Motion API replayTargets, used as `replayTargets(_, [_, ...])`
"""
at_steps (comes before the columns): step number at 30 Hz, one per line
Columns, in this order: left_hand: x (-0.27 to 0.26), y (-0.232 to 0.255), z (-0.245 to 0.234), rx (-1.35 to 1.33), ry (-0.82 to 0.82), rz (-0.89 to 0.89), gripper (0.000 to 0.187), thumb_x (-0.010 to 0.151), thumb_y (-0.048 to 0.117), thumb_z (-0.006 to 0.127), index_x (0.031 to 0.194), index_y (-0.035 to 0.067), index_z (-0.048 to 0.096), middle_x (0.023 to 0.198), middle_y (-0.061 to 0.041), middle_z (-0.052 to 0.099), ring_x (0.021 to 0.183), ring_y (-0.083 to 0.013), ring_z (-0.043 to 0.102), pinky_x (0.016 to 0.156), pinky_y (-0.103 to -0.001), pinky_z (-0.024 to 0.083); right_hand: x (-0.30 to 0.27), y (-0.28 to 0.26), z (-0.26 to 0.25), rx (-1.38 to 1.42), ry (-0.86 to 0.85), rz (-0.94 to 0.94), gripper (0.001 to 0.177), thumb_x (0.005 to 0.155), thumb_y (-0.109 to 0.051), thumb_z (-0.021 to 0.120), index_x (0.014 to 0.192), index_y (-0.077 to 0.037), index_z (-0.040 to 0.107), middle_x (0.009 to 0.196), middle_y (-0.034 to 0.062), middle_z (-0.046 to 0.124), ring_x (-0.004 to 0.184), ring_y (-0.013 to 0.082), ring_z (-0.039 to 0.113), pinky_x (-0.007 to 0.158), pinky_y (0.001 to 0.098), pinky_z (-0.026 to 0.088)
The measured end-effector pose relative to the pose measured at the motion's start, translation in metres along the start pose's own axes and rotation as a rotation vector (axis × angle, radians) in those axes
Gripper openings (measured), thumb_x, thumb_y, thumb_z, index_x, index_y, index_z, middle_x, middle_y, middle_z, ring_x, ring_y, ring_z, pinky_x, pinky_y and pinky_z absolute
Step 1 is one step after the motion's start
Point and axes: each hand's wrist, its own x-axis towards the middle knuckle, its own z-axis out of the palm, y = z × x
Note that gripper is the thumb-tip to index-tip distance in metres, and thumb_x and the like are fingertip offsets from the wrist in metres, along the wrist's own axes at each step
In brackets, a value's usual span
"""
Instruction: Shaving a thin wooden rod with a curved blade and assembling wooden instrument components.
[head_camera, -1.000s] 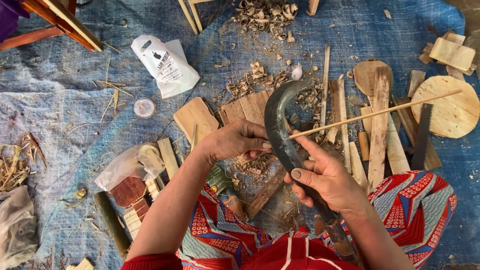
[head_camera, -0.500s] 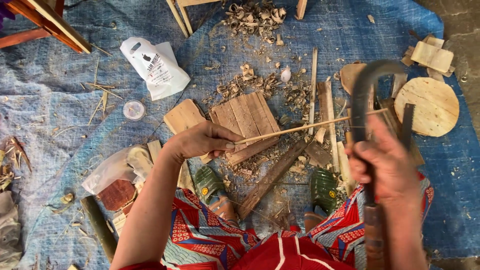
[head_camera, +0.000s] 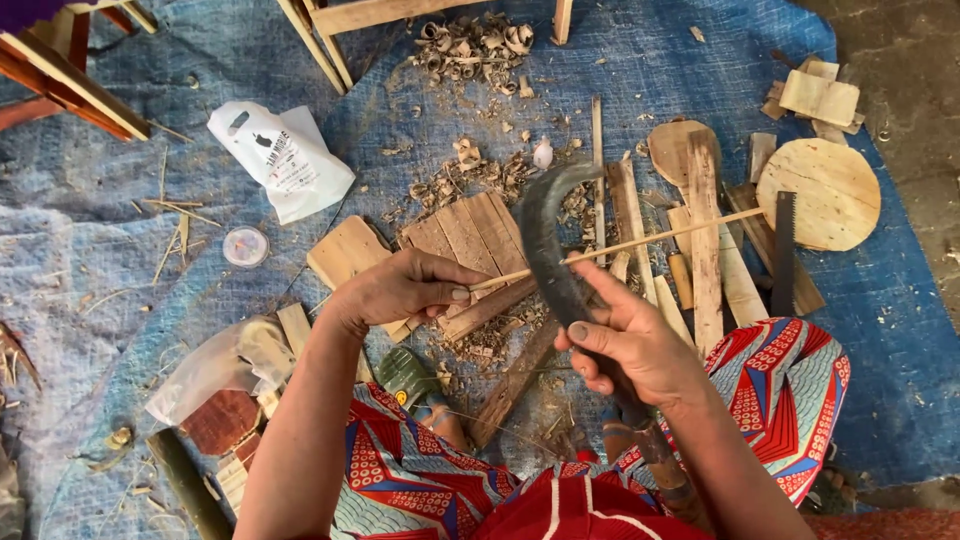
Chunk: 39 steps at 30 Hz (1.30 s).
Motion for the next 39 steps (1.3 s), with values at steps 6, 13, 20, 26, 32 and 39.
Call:
replayTargets(6, [0.0,0.013,0.007,0.122,-0.015,0.011,0.031,0.092,-0.003,0.067,0.123,0.001,0.072,0.079,-0.019,0.075,0.05,-0.0105,0.057,0.039,-0.02,0.049,-0.01,-0.007,0.005,-0.03,0.053,-0.033,0.081,0.09,0.003,0.063,0.161,-0.013,0.028,0.081,0.0275,0.069,0.049,0.0243,0.063,0.032,0.0297,0.049])
replayTargets(13, [-0.034,0.038,-0.019,0.437,0.093,-0.167,0.035,0.09,0.01,0.074,0.123,0.018,0.08,0.067,-0.002,0.069,0.049,-0.0108,0.048,0.046,-0.025,0.039,-0.025,-0.048,-0.066,0.066,0.165,-0.028,0.09,0.084,-0.008,0.069,0.166,-0.017,0.032,0.083,0.0101,0.074,0.047,0.0051,0.055,0.033,0.0173,0.039])
replayTargets(20, [-0.032,0.027,-0.016,0.408,0.199,-0.23,0.032,0.09,0.011,0.072,0.121,0.012,0.08,0.073,-0.005,0.074,0.057,-0.0135,0.06,0.054,-0.026,0.05,-0.061,-0.057,-0.117,0.11,0.363,-0.296,0.074,0.092,-0.009,0.062,0.162,-0.031,0.051,0.092,0.0079,0.065,0.056,0.0055,0.053,0.042,0.015,0.038])
replayTargets(26, [0.009,0.031,0.017,0.324,0.267,-0.188,0.03,0.095,0.017,0.066,0.123,0.009,0.073,0.092,-0.005,0.077,0.071,-0.0127,0.07,0.062,-0.024,0.056,-0.03,-0.024,-0.039,0.328,0.124,-0.05,0.053,0.091,-0.01,0.067,0.142,-0.019,0.057,0.081,0.0137,0.072,0.047,0.0133,0.059,0.031,0.0237,0.04])
replayTargets(32, [0.031,0.004,0.028,0.013,0.063,0.017,0.028,0.1,0.001,0.056,0.125,-0.008,0.065,0.095,-0.02,0.074,0.072,-0.0183,0.074,0.056,-0.022,0.059,-0.006,0.0,0.022,-0.005,-0.055,-0.033,0.069,0.092,-0.006,0.062,0.156,-0.01,0.035,0.073,0.0295,0.07,0.042,0.0245,0.062,0.023,0.0325,0.05])
replayTargets(39, [0.032,0.006,0.045,-0.171,-0.012,0.109,0.017,0.101,0.003,0.06,0.111,-0.003,0.072,0.083,-0.014,0.075,0.062,-0.0138,0.072,0.046,-0.016,0.055,-0.004,0.004,0.03,-0.122,-0.073,-0.068,0.078,0.094,-0.005,0.061,0.161,-0.009,0.02,0.075,0.0278,0.071,0.044,0.0217,0.064,0.027,0.0284,0.053])
